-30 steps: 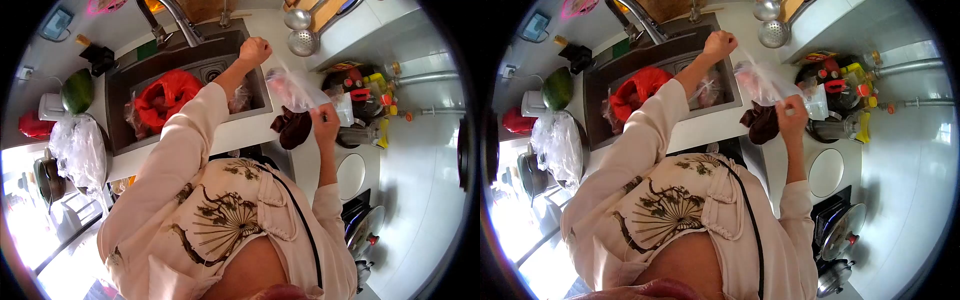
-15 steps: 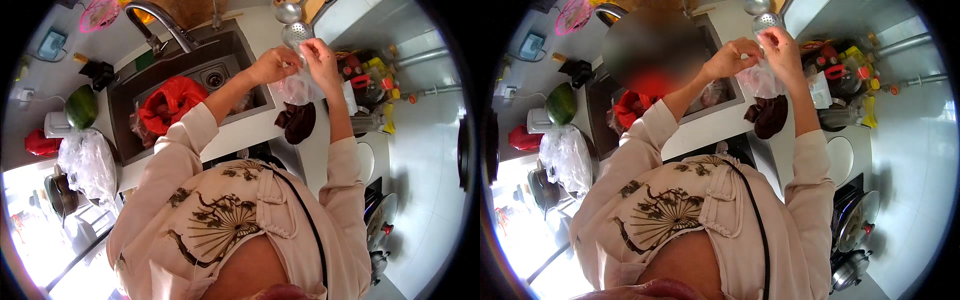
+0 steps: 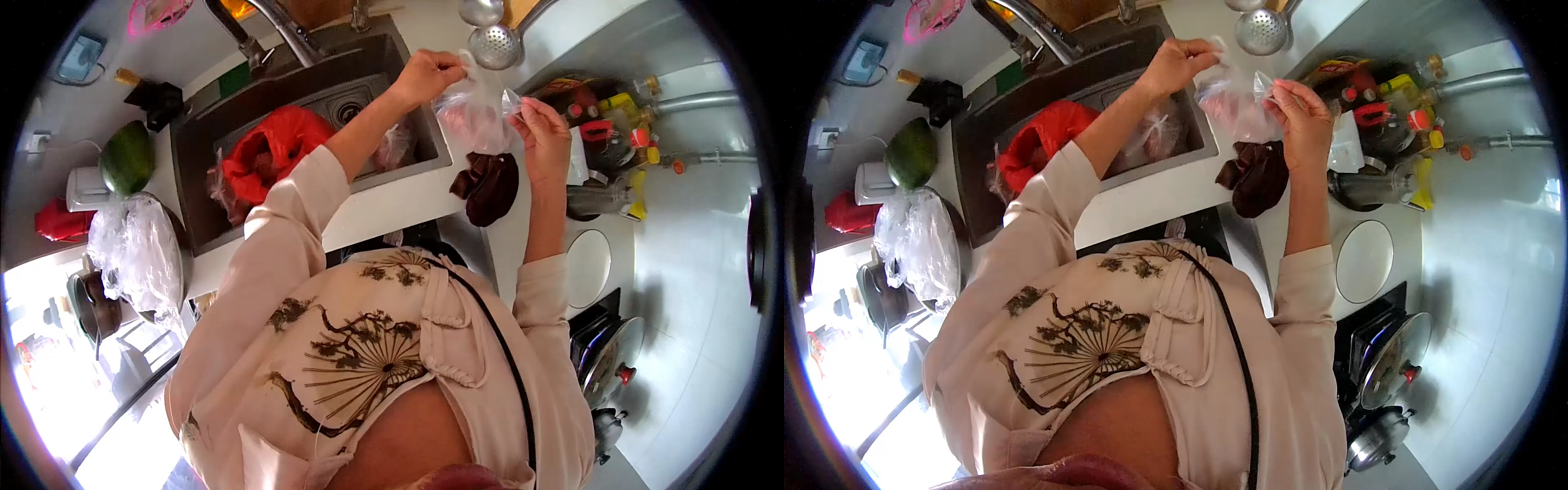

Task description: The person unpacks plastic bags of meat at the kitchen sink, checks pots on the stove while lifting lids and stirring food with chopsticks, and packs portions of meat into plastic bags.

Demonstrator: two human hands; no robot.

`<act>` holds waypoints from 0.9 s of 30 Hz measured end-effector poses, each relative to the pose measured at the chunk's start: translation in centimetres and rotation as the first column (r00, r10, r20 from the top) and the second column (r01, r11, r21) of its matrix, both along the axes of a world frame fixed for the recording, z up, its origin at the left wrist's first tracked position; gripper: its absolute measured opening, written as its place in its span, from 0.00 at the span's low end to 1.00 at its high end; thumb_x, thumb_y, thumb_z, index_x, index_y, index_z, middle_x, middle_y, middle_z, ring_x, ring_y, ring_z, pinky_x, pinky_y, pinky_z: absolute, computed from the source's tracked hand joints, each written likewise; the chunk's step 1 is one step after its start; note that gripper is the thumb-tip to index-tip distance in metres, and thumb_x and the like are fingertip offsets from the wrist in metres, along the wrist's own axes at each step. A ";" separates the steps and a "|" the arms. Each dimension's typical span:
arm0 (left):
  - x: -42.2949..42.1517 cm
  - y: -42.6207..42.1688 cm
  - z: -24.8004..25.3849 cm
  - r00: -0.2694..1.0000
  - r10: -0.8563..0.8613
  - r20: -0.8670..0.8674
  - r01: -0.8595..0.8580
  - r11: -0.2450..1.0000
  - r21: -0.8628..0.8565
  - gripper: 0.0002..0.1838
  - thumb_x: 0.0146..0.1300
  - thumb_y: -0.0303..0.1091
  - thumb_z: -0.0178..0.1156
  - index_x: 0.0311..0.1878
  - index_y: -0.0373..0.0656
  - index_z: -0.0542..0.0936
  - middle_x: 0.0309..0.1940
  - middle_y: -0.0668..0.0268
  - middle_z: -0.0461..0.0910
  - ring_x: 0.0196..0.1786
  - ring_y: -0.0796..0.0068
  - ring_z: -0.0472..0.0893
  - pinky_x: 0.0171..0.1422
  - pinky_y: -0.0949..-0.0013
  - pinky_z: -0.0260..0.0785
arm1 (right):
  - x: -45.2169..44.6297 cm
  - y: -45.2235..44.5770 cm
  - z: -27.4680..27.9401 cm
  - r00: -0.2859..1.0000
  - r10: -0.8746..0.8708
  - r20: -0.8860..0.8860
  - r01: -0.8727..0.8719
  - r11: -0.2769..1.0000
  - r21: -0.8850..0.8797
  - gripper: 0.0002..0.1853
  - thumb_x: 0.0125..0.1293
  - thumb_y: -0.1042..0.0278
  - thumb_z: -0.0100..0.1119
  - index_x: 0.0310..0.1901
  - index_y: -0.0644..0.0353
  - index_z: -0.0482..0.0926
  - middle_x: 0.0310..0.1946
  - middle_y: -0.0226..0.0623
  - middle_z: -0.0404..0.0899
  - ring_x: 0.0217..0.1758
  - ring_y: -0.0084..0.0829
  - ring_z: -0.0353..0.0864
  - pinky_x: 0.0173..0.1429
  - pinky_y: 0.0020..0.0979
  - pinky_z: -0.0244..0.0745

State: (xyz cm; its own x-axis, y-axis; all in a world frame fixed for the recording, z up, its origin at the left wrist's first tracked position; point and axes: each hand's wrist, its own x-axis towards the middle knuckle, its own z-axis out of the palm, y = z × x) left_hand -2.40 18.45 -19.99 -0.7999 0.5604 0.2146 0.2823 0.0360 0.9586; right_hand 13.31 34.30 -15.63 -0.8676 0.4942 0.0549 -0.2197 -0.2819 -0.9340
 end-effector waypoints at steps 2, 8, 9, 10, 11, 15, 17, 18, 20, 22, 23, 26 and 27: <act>-0.1 -0.2 1.0 0.999 -0.001 -0.032 0.000 0.999 -0.050 0.10 0.55 0.34 0.61 0.37 0.39 0.83 0.23 0.68 0.79 0.27 0.83 0.72 0.33 0.73 0.69 | 0.5 -0.6 -0.1 0.998 0.017 0.068 -0.020 0.999 0.038 0.05 0.58 0.79 0.60 0.37 0.64 0.81 0.33 0.32 0.80 0.35 0.23 0.78 0.42 0.26 0.77; -1.5 -0.2 0.5 0.989 -0.104 -0.105 0.103 0.995 -0.019 0.10 0.55 0.34 0.61 0.36 0.38 0.83 0.21 0.65 0.78 0.26 0.79 0.73 0.31 0.71 0.68 | 1.3 -6.6 -5.0 0.949 0.177 0.260 -0.273 0.874 0.402 0.03 0.54 0.77 0.63 0.31 0.64 0.80 0.26 0.27 0.78 0.28 0.17 0.76 0.34 0.20 0.71; -1.6 -0.1 0.8 0.976 -0.129 -0.178 0.128 0.992 -0.015 0.09 0.56 0.31 0.59 0.37 0.36 0.81 0.19 0.64 0.77 0.25 0.76 0.74 0.30 0.69 0.67 | 1.4 -7.6 -5.5 0.946 0.207 0.248 -0.300 0.850 0.433 0.02 0.53 0.77 0.63 0.30 0.62 0.80 0.25 0.27 0.78 0.27 0.17 0.76 0.32 0.19 0.70; -1.4 0.1 0.8 0.982 -0.135 -0.134 0.141 0.989 0.037 0.08 0.55 0.32 0.60 0.32 0.36 0.82 0.19 0.62 0.78 0.25 0.79 0.73 0.29 0.69 0.67 | 1.5 -8.3 -5.7 0.943 0.214 0.254 -0.308 0.851 0.426 0.02 0.53 0.77 0.63 0.30 0.62 0.80 0.25 0.27 0.78 0.27 0.17 0.76 0.32 0.19 0.70; -1.4 0.3 0.5 0.985 -0.127 -0.121 0.131 0.991 0.031 0.08 0.55 0.32 0.60 0.32 0.36 0.82 0.19 0.62 0.78 0.25 0.79 0.73 0.29 0.69 0.67 | 1.8 -8.9 -5.9 0.952 0.210 0.222 -0.303 0.749 0.589 0.03 0.52 0.76 0.64 0.29 0.61 0.80 0.24 0.29 0.78 0.26 0.19 0.76 0.31 0.20 0.71; -0.3 -0.2 1.1 0.989 -0.084 -0.122 0.069 0.990 -0.120 0.11 0.53 0.38 0.62 0.36 0.42 0.84 0.23 0.65 0.80 0.26 0.81 0.74 0.34 0.73 0.69 | 2.3 -11.3 -7.2 0.922 0.259 0.288 -0.386 0.553 0.739 0.05 0.50 0.76 0.66 0.30 0.59 0.79 0.26 0.36 0.78 0.25 0.24 0.78 0.30 0.22 0.72; -0.1 0.3 0.4 0.985 -0.065 -0.158 0.051 0.994 -0.093 0.12 0.52 0.39 0.62 0.36 0.43 0.84 0.25 0.65 0.82 0.27 0.79 0.76 0.36 0.73 0.70 | 2.0 -13.1 -7.8 0.923 0.295 0.246 -0.380 0.604 0.701 0.05 0.51 0.76 0.65 0.31 0.60 0.79 0.27 0.36 0.79 0.26 0.25 0.79 0.31 0.23 0.73; -0.7 0.5 -0.1 0.978 -0.155 -0.143 0.134 0.980 -0.146 0.12 0.53 0.40 0.62 0.37 0.44 0.84 0.28 0.64 0.83 0.29 0.78 0.78 0.39 0.70 0.72 | 1.7 -13.9 -8.4 0.919 0.329 0.216 -0.383 0.621 0.684 0.05 0.51 0.77 0.64 0.31 0.60 0.79 0.27 0.35 0.78 0.27 0.26 0.79 0.31 0.24 0.74; -0.3 0.7 0.2 0.966 -0.146 -0.213 0.108 0.978 -0.181 0.13 0.55 0.39 0.61 0.39 0.43 0.83 0.29 0.64 0.83 0.30 0.79 0.78 0.38 0.71 0.72 | 1.3 -14.8 -8.3 0.879 0.413 0.237 -0.454 0.578 0.678 0.05 0.53 0.78 0.61 0.32 0.61 0.79 0.28 0.37 0.78 0.29 0.30 0.80 0.33 0.27 0.75; 0.4 -0.1 1.5 0.974 -0.161 -0.160 0.122 0.966 -0.229 0.15 0.55 0.41 0.61 0.41 0.43 0.83 0.33 0.61 0.83 0.34 0.76 0.80 0.40 0.69 0.73 | 1.3 -16.1 -8.9 0.856 0.481 0.190 -0.449 0.510 0.734 0.06 0.53 0.78 0.61 0.33 0.60 0.79 0.28 0.38 0.78 0.30 0.32 0.80 0.33 0.28 0.75; -0.1 0.6 0.9 0.955 -0.200 -0.218 0.150 0.962 -0.227 0.15 0.55 0.41 0.60 0.41 0.43 0.83 0.34 0.60 0.83 0.36 0.72 0.81 0.43 0.67 0.73 | 1.3 -17.0 -9.1 0.832 0.534 0.151 -0.431 0.450 0.782 0.06 0.53 0.78 0.60 0.34 0.60 0.79 0.28 0.39 0.78 0.30 0.33 0.80 0.34 0.29 0.74; -0.4 3.8 -0.3 0.925 -0.279 -0.257 0.186 0.924 -0.335 0.14 0.51 0.42 0.59 0.36 0.46 0.84 0.34 0.61 0.82 0.38 0.65 0.80 0.44 0.60 0.71 | 2.0 -19.8 -9.1 0.688 0.541 0.483 -0.584 0.018 0.812 0.03 0.58 0.75 0.58 0.33 0.66 0.78 0.32 0.38 0.78 0.34 0.31 0.79 0.40 0.31 0.74; -0.2 5.2 -0.2 0.922 -0.218 -0.320 0.106 0.937 -0.332 0.13 0.50 0.42 0.59 0.34 0.45 0.83 0.33 0.60 0.82 0.38 0.62 0.80 0.43 0.58 0.71 | 2.1 -21.1 -9.5 0.633 0.607 0.481 -0.610 0.008 0.793 0.04 0.58 0.75 0.58 0.33 0.65 0.78 0.33 0.38 0.78 0.35 0.31 0.79 0.41 0.31 0.74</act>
